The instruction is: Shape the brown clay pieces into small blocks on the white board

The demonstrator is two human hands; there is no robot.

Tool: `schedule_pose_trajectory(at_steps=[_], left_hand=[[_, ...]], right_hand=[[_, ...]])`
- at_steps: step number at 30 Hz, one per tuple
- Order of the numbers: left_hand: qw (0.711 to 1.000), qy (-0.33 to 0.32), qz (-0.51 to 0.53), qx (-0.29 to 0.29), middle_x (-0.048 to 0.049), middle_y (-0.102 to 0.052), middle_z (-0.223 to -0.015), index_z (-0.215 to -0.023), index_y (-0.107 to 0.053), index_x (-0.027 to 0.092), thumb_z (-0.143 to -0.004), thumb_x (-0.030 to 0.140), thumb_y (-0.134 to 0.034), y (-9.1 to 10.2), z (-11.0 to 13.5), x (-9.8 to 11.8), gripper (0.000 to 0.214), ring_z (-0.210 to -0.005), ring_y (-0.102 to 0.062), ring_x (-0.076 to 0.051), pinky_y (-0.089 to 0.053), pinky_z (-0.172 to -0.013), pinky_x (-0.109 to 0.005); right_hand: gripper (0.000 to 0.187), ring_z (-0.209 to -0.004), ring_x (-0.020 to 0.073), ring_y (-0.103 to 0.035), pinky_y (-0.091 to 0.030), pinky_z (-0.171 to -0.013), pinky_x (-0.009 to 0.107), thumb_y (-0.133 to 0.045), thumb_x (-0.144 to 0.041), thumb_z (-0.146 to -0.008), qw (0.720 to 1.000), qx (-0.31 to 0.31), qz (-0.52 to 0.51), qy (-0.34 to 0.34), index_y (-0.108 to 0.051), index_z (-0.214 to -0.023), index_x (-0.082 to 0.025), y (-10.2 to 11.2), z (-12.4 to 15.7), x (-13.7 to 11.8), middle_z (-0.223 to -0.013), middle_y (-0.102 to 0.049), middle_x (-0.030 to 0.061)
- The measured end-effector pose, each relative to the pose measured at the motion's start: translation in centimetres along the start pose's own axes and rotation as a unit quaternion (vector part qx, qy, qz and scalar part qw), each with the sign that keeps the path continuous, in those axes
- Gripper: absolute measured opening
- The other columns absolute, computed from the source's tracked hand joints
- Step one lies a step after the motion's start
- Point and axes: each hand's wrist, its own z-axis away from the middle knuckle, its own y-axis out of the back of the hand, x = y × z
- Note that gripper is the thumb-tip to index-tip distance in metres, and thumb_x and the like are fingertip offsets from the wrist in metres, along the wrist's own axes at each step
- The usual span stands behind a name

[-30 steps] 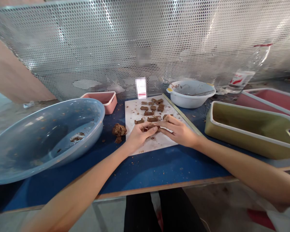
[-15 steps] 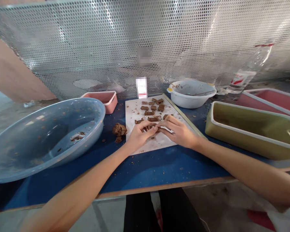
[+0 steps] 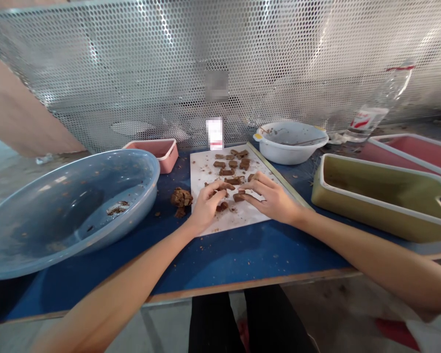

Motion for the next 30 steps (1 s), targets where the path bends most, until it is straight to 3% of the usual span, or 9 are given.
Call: schedule_pose_trajectory(at_steps=[14,30], left_hand=[[0.999,-0.005,-0.025,0.023,-0.0063,-0.071,-0.094,-0.096,-0.078,0.019,-0.085,0.030,-0.065,0.19,-0.06,-0.09,0.020,-0.084,-0.061,-0.020,-0.052,-0.069,-0.029],[1.000,0.018,0.000,0.006,-0.0066,-0.071,-0.100,-0.101,-0.078,0.020,-0.088,0.031,-0.067,0.30,-0.09,-0.71,0.021,-0.081,-0.061,-0.018,-0.056,-0.066,-0.028]], right_hand=[[0.015,-0.089,0.0213,-0.066,-0.062,-0.081,0.039,-0.058,-0.028,-0.111,1.000,-0.018,-0.005,0.018,-0.071,-0.106,-0.024,-0.08,-0.15,0.02,-0.093,-0.064,0.0053],[0.010,-0.091,0.0226,-0.068,-0.063,-0.085,0.041,-0.068,-0.031,-0.106,1.000,-0.023,0.000,0.012,-0.069,-0.114,-0.025,-0.04,-0.02,-0.01,-0.097,-0.064,0.0059]])
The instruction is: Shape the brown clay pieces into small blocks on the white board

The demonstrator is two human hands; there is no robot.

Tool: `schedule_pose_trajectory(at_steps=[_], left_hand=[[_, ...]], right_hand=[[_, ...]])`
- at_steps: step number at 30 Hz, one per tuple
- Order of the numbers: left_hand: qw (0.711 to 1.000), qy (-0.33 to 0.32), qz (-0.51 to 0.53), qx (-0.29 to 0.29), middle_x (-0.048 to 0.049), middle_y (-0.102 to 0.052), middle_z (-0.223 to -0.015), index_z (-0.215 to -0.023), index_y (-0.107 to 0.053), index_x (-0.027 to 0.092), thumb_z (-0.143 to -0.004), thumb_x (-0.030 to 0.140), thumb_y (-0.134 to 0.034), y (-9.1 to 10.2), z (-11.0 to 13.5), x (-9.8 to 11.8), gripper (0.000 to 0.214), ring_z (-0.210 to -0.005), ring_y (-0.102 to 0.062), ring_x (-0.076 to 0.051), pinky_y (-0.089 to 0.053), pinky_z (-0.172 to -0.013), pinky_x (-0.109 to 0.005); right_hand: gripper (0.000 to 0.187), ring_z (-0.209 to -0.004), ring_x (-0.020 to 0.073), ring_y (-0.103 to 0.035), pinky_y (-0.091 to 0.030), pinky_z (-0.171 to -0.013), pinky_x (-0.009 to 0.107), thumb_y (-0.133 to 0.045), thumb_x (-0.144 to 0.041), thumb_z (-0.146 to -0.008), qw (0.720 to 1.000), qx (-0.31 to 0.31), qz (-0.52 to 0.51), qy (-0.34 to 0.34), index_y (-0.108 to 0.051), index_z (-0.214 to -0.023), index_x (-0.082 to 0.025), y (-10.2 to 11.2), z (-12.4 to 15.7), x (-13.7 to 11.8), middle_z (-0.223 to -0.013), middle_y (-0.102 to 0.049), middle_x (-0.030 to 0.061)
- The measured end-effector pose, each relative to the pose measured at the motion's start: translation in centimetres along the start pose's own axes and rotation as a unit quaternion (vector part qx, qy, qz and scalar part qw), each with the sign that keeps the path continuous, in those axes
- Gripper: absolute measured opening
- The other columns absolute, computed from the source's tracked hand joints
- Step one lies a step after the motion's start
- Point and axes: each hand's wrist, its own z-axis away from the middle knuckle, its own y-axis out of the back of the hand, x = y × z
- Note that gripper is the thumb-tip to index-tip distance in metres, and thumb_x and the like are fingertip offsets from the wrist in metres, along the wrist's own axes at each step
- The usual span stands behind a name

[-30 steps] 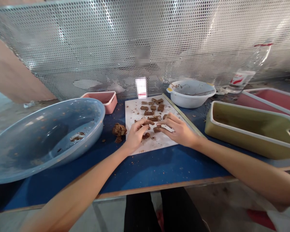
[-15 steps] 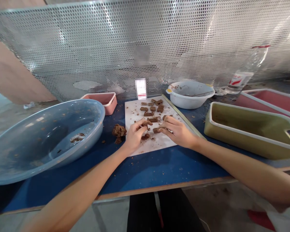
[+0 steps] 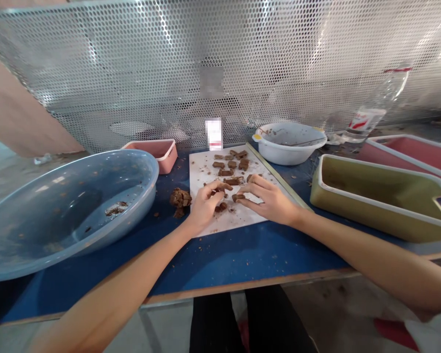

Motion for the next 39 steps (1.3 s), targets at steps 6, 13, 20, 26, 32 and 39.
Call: schedule_pose_trajectory(at_steps=[6,13,20,26,32,39], left_hand=[[0.999,-0.014,-0.030,-0.010,-0.0078,-0.072,-0.105,-0.103,-0.079,0.020,-0.093,0.036,-0.068,0.0,-0.1,-0.2,0.022,-0.086,-0.064,-0.019,-0.057,-0.069,-0.028],[0.999,-0.027,-0.044,0.010,-0.0075,-0.073,-0.101,-0.098,-0.078,0.019,-0.093,0.031,-0.064,0.2,-0.1,0.2,0.019,-0.086,-0.063,-0.020,-0.054,-0.070,-0.029],[0.977,-0.103,-0.184,0.022,-0.0079,-0.077,-0.108,-0.101,-0.079,0.021,-0.097,0.025,-0.060,0.8,-0.6,-0.5,0.020,-0.104,-0.067,-0.025,-0.050,-0.095,-0.038],[0.959,-0.142,-0.245,0.016,-0.0071,-0.075,-0.107,-0.097,-0.075,0.022,-0.098,0.020,-0.058,0.5,-0.4,-0.2,0.017,-0.111,-0.065,-0.028,-0.047,-0.100,-0.041],[0.935,-0.178,-0.307,0.001,-0.0069,-0.072,-0.101,-0.097,-0.076,0.022,-0.097,0.017,-0.060,0.3,-0.5,0.2,0.017,-0.108,-0.061,-0.029,-0.046,-0.102,-0.042],[0.968,-0.124,-0.216,-0.026,-0.0081,-0.071,-0.107,-0.106,-0.081,0.022,-0.102,0.041,-0.070,-0.5,-0.1,0.9,0.023,-0.104,-0.063,-0.027,-0.047,-0.099,-0.042]], right_hand=[[0.011,-0.094,0.0224,-0.070,-0.064,-0.088,0.041,-0.069,-0.029,-0.105,1.000,0.023,-0.003,-0.005,-0.069,-0.115,-0.026,0.1,-0.1,-0.1,-0.102,-0.067,0.0063],[0.010,-0.091,0.0221,-0.069,-0.064,-0.083,0.040,-0.063,-0.029,-0.108,1.000,0.017,-0.002,-0.007,-0.069,-0.115,-0.024,0.1,-0.1,-0.4,-0.098,-0.064,0.0063],[0.009,-0.092,0.0237,-0.066,-0.064,-0.086,0.044,-0.059,-0.027,-0.108,1.000,0.014,0.019,0.001,-0.068,-0.109,-0.025,0.6,-0.4,1.0,-0.098,-0.061,0.0070],[0.013,-0.110,0.0290,-0.066,-0.065,-0.094,0.051,-0.068,-0.032,-0.103,0.996,0.050,0.059,-0.050,-0.067,-0.114,-0.025,0.0,0.8,2.9,-0.118,-0.060,0.0133],[0.010,-0.080,0.0175,-0.070,-0.064,-0.080,0.035,-0.068,-0.027,-0.105,0.997,0.048,0.009,-0.066,-0.070,-0.114,-0.025,0.4,1.8,2.7,-0.101,-0.077,0.0029],[0.010,-0.085,0.0206,-0.071,-0.064,-0.081,0.038,-0.070,-0.030,-0.105,0.999,0.038,0.003,-0.006,-0.074,-0.112,-0.026,0.7,1.2,0.7,-0.094,-0.075,0.0033]])
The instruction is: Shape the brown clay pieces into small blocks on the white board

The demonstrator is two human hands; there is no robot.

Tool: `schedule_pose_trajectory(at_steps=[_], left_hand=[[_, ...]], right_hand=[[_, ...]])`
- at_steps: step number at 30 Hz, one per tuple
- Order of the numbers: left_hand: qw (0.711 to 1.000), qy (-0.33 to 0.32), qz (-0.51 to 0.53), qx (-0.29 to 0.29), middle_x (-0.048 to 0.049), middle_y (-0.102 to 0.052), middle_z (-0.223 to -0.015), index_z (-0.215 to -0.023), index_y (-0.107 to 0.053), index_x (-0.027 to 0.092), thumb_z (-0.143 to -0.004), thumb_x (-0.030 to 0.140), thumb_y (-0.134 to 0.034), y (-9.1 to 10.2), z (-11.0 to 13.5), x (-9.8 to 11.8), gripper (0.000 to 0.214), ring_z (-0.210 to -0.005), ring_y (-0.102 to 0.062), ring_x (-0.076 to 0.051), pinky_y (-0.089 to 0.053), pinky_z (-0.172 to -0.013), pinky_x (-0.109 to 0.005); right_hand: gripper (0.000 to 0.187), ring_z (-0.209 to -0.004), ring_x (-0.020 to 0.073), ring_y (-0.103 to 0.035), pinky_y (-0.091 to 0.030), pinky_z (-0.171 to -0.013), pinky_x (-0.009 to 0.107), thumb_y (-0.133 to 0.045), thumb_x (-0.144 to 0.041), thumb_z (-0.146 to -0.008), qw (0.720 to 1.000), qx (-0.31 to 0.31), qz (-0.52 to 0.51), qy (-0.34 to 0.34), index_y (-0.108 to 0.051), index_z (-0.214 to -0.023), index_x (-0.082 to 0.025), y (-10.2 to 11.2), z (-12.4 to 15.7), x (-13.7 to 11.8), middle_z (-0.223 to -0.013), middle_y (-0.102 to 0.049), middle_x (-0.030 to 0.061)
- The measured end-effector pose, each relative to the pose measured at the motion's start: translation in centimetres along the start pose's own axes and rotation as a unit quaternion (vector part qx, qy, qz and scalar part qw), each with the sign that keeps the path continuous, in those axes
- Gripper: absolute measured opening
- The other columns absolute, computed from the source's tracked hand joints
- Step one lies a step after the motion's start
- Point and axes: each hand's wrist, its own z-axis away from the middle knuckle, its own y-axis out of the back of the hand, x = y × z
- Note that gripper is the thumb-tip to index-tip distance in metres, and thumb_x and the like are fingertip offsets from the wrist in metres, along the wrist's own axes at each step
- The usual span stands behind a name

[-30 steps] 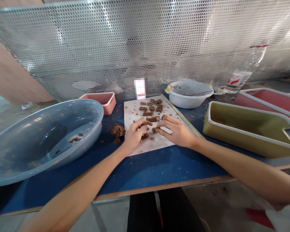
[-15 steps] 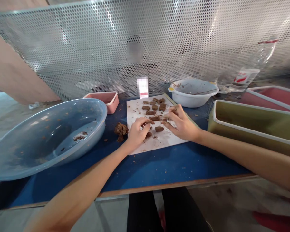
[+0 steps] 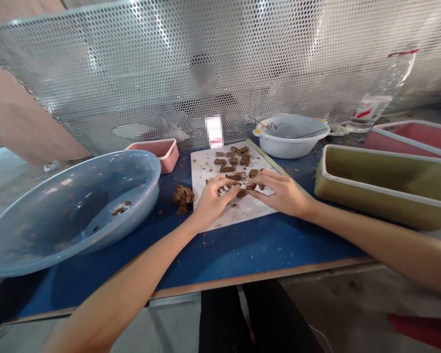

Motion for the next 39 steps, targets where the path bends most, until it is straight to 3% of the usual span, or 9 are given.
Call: schedule_pose_trajectory(at_steps=[8,16,26,31,34,36,39], left_hand=[[0.995,0.042,0.064,-0.061,-0.0066,-0.070,-0.100,-0.110,-0.084,0.023,-0.095,0.051,-0.079,-0.4,0.0,0.0,0.032,-0.088,-0.058,-0.021,-0.042,-0.076,-0.034],[0.978,0.093,0.169,-0.076,-0.0074,-0.067,-0.103,-0.102,-0.083,0.019,-0.094,0.051,-0.079,-0.5,0.2,0.3,0.033,-0.096,-0.061,-0.021,-0.047,-0.084,-0.033],[0.981,0.082,0.156,-0.074,-0.0065,-0.066,-0.099,-0.096,-0.081,0.019,-0.097,0.052,-0.076,-0.7,0.2,0.4,0.033,-0.096,-0.061,-0.022,-0.049,-0.088,-0.035],[0.991,0.060,0.106,-0.046,-0.0107,-0.071,-0.123,-0.128,-0.078,0.024,-0.105,0.052,-0.065,-0.6,0.1,-0.2,0.039,-0.105,-0.065,-0.024,-0.053,-0.090,-0.037],[0.999,0.029,0.040,-0.007,-0.0105,-0.072,-0.130,-0.152,-0.060,0.028,-0.104,0.043,-0.068,-0.4,0.1,-0.9,0.051,-0.110,-0.066,-0.024,-0.054,-0.092,-0.036],[1.000,0.023,0.016,-0.001,-0.0103,-0.074,-0.127,-0.160,-0.050,0.028,-0.105,0.033,-0.066,-0.2,0.1,-1.4,0.057,-0.113,-0.067,-0.025,-0.055,-0.094,-0.038],[0.999,0.013,-0.031,-0.006,-0.0100,-0.077,-0.121,-0.159,-0.048,0.025,-0.103,0.018,-0.061,-0.2,0.1,-1.8,0.058,-0.122,-0.067,-0.029,-0.053,-0.104,-0.045]], right_hand=[[0.020,-0.093,0.0221,-0.067,-0.066,-0.083,0.041,-0.076,-0.028,-0.100,0.996,0.053,0.046,0.056,-0.074,-0.120,-0.027,-0.7,0.6,-0.3,-0.100,-0.058,0.0057],[0.037,-0.092,0.0227,-0.066,-0.064,-0.081,0.042,-0.081,-0.027,-0.097,0.997,0.058,0.028,0.053,-0.069,-0.131,-0.031,-0.5,0.6,0.1,-0.101,-0.060,0.0047],[0.022,-0.090,0.0213,-0.065,-0.054,-0.082,0.042,-0.077,-0.021,-0.097,0.992,0.062,0.076,0.078,-0.072,-0.117,-0.027,-0.3,0.1,-0.4,-0.096,-0.063,0.0031],[0.013,-0.090,0.0194,-0.065,-0.045,-0.090,0.042,-0.073,-0.025,-0.100,0.987,0.063,0.130,0.065,-0.071,-0.112,-0.027,-0.1,0.0,-0.3,-0.095,-0.065,0.0015],[0.008,-0.092,0.0194,-0.064,-0.044,-0.092,0.040,-0.068,-0.027,-0.105,0.982,-0.006,0.163,0.092,-0.072,-0.110,-0.024,0.2,0.1,-0.1,-0.095,-0.063,0.0027],[0.011,-0.091,0.0187,-0.064,-0.043,-0.094,0.040,-0.064,-0.028,-0.108,0.973,-0.053,0.190,0.120,-0.073,-0.110,-0.022,0.3,0.1,0.1,-0.095,-0.062,0.0030],[0.015,-0.086,0.0175,-0.061,-0.039,-0.093,0.040,-0.060,-0.026,-0.109,0.959,-0.077,0.230,0.149,-0.074,-0.112,-0.021,0.0,0.2,0.3,-0.094,-0.062,0.0023]])
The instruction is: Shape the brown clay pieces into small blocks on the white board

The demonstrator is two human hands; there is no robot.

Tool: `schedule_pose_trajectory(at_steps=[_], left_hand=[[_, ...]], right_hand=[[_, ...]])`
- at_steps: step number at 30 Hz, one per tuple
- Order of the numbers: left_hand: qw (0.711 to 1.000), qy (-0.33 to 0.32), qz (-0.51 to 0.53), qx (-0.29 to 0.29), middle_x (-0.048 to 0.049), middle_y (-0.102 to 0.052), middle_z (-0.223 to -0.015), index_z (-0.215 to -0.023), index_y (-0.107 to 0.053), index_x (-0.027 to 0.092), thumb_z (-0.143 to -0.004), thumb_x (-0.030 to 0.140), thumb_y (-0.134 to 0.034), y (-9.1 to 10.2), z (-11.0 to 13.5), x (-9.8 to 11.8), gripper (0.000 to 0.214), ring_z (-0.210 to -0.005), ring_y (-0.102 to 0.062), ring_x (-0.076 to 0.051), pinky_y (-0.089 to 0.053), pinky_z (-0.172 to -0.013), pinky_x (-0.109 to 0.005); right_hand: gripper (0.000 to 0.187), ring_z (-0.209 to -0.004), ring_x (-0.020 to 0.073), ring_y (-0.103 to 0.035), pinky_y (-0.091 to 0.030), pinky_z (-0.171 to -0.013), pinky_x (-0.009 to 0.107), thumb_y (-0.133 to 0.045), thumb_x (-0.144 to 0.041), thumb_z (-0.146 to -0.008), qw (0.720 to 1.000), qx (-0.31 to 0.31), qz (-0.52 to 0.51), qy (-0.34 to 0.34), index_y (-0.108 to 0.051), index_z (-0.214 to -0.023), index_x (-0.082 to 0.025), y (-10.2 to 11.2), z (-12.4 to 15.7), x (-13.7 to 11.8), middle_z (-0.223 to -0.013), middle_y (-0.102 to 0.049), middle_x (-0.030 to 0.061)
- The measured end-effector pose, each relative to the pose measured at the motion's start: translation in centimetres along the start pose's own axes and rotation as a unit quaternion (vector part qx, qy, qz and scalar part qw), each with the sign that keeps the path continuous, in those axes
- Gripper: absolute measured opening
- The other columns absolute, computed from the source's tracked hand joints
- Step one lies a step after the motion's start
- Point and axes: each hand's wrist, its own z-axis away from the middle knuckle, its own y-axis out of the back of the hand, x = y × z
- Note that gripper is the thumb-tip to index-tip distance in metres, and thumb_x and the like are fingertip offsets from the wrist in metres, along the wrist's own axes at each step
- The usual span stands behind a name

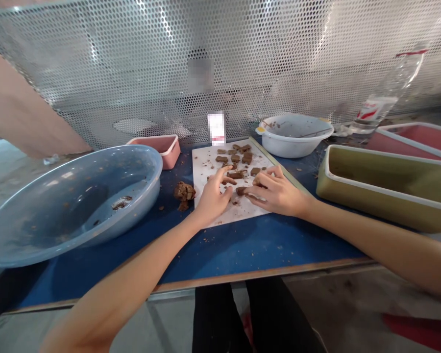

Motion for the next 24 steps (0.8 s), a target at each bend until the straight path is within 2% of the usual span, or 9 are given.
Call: schedule_pose_trajectory(at_steps=[3,7,14,24], left_hand=[[0.999,-0.025,-0.045,0.004,-0.0097,-0.078,-0.122,-0.157,-0.048,0.024,-0.098,0.006,-0.059,-0.2,0.1,-0.2,0.063,-0.131,-0.063,-0.032,-0.048,-0.114,-0.054],[0.997,-0.045,-0.060,0.005,-0.0092,-0.079,-0.121,-0.156,-0.047,0.024,-0.093,-0.001,-0.055,-0.6,0.0,-0.7,0.069,-0.137,-0.060,-0.033,-0.044,-0.119,-0.058],[0.998,-0.026,-0.061,-0.010,-0.0092,-0.080,-0.118,-0.156,-0.045,0.022,-0.090,-0.003,-0.054,-0.7,0.0,-0.6,0.071,-0.138,-0.058,-0.033,-0.040,-0.120,-0.059],[0.999,-0.023,-0.025,-0.008,-0.0092,-0.080,-0.119,-0.155,-0.045,0.023,-0.090,-0.001,-0.055,-1.1,0.1,-0.4,0.070,-0.139,-0.060,-0.034,-0.040,-0.121,-0.059]], right_hand=[[0.017,-0.085,0.0171,-0.058,-0.037,-0.092,0.039,-0.057,-0.025,-0.110,1.000,-0.019,0.018,0.009,-0.074,-0.113,-0.022,-0.5,0.0,-0.1,-0.094,-0.062,0.0019],[0.019,-0.084,0.0170,-0.057,-0.036,-0.092,0.039,-0.056,-0.025,-0.111,0.999,-0.032,0.021,0.012,-0.074,-0.112,-0.022,-1.0,-0.2,0.0,-0.093,-0.061,0.0015],[0.014,-0.082,0.0163,-0.054,-0.034,-0.092,0.039,-0.060,-0.026,-0.109,0.999,-0.032,0.029,0.016,-0.074,-0.109,-0.024,-1.2,-0.3,0.0,-0.091,-0.060,-0.0001],[0.019,-0.081,0.0168,-0.054,-0.032,-0.091,0.039,-0.057,-0.027,-0.111,0.993,-0.037,0.098,0.054,-0.074,-0.103,-0.025,-0.8,-0.4,-0.1,-0.086,-0.062,-0.0007]])
